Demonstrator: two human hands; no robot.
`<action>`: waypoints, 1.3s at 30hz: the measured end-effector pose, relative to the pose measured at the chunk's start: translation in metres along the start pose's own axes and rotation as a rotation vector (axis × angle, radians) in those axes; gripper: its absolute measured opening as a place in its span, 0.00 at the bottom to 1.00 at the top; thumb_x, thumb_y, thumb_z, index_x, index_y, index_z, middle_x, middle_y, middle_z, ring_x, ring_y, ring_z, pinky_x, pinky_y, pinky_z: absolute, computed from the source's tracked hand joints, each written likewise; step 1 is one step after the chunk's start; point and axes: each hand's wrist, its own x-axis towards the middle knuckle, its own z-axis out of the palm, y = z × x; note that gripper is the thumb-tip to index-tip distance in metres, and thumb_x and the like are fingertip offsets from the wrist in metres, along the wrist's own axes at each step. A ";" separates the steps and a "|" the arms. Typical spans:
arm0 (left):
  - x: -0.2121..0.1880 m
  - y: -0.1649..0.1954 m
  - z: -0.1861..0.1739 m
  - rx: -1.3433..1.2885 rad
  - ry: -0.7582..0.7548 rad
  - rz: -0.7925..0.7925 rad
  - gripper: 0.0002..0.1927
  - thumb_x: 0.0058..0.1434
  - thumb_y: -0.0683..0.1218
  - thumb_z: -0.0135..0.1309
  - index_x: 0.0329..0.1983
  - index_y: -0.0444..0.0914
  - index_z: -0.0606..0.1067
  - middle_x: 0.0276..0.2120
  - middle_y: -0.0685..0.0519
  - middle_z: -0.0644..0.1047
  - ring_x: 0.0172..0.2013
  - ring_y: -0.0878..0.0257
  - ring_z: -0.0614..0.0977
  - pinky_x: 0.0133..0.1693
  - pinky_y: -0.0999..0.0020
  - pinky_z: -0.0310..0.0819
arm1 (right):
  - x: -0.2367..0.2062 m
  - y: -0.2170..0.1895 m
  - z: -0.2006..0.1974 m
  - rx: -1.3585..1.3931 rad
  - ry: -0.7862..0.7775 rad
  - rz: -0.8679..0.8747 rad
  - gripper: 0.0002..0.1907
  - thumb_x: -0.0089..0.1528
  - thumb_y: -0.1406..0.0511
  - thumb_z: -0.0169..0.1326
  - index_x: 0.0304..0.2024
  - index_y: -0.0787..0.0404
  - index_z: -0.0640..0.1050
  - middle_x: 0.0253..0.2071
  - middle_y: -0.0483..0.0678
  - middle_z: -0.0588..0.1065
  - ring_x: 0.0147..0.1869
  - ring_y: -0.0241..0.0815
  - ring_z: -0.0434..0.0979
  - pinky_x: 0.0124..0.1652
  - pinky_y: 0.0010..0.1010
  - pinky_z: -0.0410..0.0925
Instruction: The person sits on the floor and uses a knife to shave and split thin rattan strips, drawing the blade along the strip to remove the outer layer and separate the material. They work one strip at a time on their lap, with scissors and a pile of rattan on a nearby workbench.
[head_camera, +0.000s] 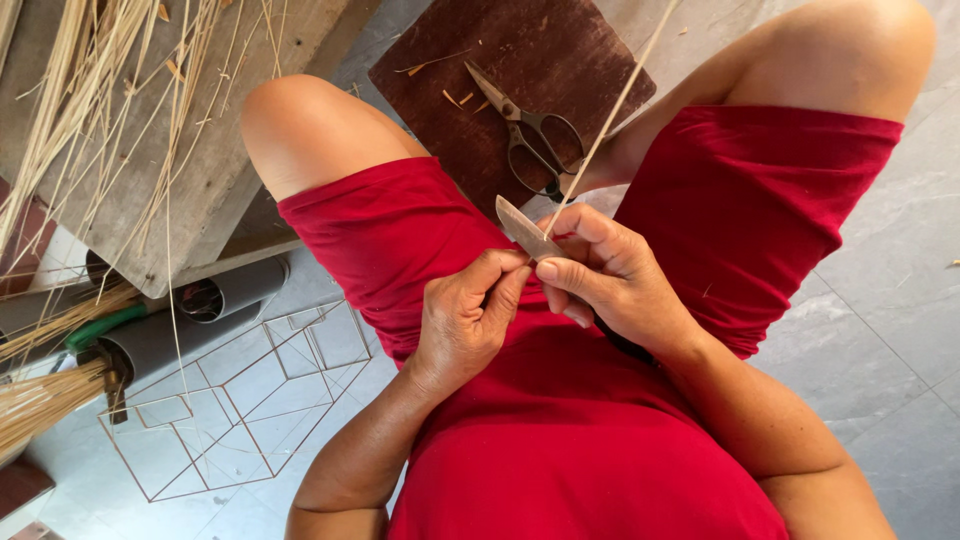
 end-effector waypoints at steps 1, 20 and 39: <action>-0.001 0.000 0.000 0.016 -0.010 -0.019 0.03 0.72 0.41 0.55 0.44 0.38 0.77 0.24 0.53 0.77 0.22 0.69 0.79 0.25 0.74 0.70 | 0.000 0.000 -0.002 0.013 0.018 -0.005 0.07 0.69 0.68 0.52 0.48 0.64 0.71 0.24 0.45 0.73 0.22 0.28 0.67 0.21 0.18 0.61; 0.008 0.012 -0.029 -0.028 -0.161 -0.139 0.05 0.71 0.42 0.53 0.46 0.38 0.79 0.21 0.56 0.77 0.21 0.73 0.78 0.24 0.76 0.71 | -0.002 -0.012 -0.007 0.009 -0.013 -0.060 0.11 0.70 0.70 0.51 0.55 0.63 0.68 0.26 0.45 0.71 0.24 0.30 0.68 0.24 0.19 0.63; 0.009 0.004 -0.013 -0.018 -0.128 0.043 0.03 0.72 0.42 0.54 0.44 0.37 0.77 0.33 0.52 0.83 0.31 0.67 0.86 0.32 0.75 0.78 | 0.000 -0.014 -0.026 0.203 0.158 -0.123 0.05 0.70 0.71 0.51 0.48 0.63 0.70 0.35 0.48 0.75 0.26 0.30 0.67 0.23 0.20 0.60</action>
